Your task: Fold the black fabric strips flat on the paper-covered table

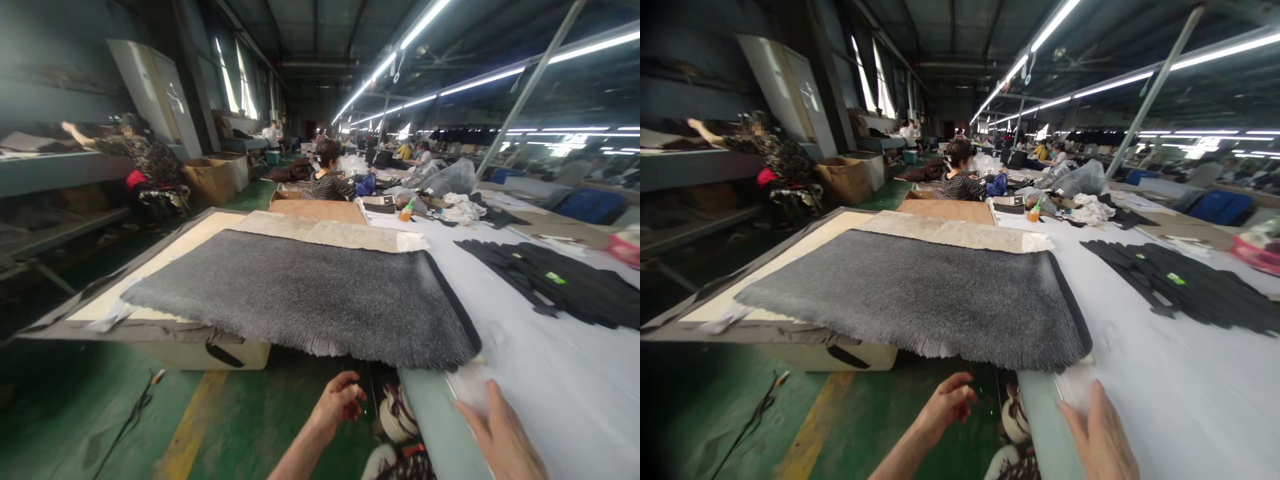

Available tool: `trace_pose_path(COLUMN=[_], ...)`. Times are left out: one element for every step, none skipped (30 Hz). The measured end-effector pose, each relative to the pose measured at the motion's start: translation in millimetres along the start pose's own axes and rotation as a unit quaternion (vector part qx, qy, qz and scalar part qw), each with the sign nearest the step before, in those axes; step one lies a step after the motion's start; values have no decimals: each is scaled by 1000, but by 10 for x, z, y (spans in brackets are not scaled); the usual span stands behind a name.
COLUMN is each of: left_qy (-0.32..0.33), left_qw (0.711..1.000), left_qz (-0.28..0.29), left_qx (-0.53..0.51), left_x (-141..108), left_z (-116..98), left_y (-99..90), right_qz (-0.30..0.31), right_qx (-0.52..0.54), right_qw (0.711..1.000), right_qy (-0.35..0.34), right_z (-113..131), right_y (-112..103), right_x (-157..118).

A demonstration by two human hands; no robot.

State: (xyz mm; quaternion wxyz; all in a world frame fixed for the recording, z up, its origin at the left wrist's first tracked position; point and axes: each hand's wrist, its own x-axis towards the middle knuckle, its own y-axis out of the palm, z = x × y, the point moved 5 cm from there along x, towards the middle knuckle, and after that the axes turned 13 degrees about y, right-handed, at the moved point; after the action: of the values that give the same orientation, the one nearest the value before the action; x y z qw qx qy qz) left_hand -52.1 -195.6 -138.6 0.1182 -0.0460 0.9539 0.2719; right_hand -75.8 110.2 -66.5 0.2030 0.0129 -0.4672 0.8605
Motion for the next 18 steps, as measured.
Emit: trace_pose_path(left_qy=[-23,-41,-54,-62,-66,-67,-66,-64,-59,-53,-44,-35,-27,-21,-17,-13,-11,-7], left_qw=[1000,999,997,995,993,990,987,983,979,973,967,961,956,950,944,940,935,932], left_qz=[10,21,31,40,50,59,71,85,102,124,147,170,190,206,220,229,234,238], left_qx=[12,26,43,62,83,105,127,148,169,187,203,215,224,233,243,254,264,273], left_x=[-96,-180,-252,-310,-357,-396,-427,-455,-479,-501,-521,-540,-558,-576,-593,-611,-630,-649], left_z=[111,205,282,340,380,404,412,407,390,365,333,301,272,252,242,244,255,274], left_y=[65,134,205,278,351,427,506,592,684,786,895,1010,1126,1239,1348,1448,1538,1617], right_qz=[-5,-10,-17,-22,-22,-16,-6,7,19,31,41,49,57,63,68,70,71,70], right_qx=[-47,-89,-126,-154,-178,-198,-214,-226,-232,-236,-237,-236,-234,-231,-226,-221,-215,-208], right_qw=[998,994,988,984,979,976,974,972,971,971,970,970,970,971,971,972,974,975], right_qy=[-34,-64,-83,-92,-93,-87,-76,-63,-51,-40,-32,-28,-27,-26,-26,-25,-23,-22], right_z=[55,107,152,192,229,266,305,347,395,446,499,553,601,643,677,701,718,730], right_y=[45,89,125,153,176,192,200,198,187,168,144,118,92,67,46,27,12,-3], right_x=[-68,-120,-156,-179,-193,-201,-205,-210,-214,-217,-220,-221,-220,-217,-213,-209,-206,-205])
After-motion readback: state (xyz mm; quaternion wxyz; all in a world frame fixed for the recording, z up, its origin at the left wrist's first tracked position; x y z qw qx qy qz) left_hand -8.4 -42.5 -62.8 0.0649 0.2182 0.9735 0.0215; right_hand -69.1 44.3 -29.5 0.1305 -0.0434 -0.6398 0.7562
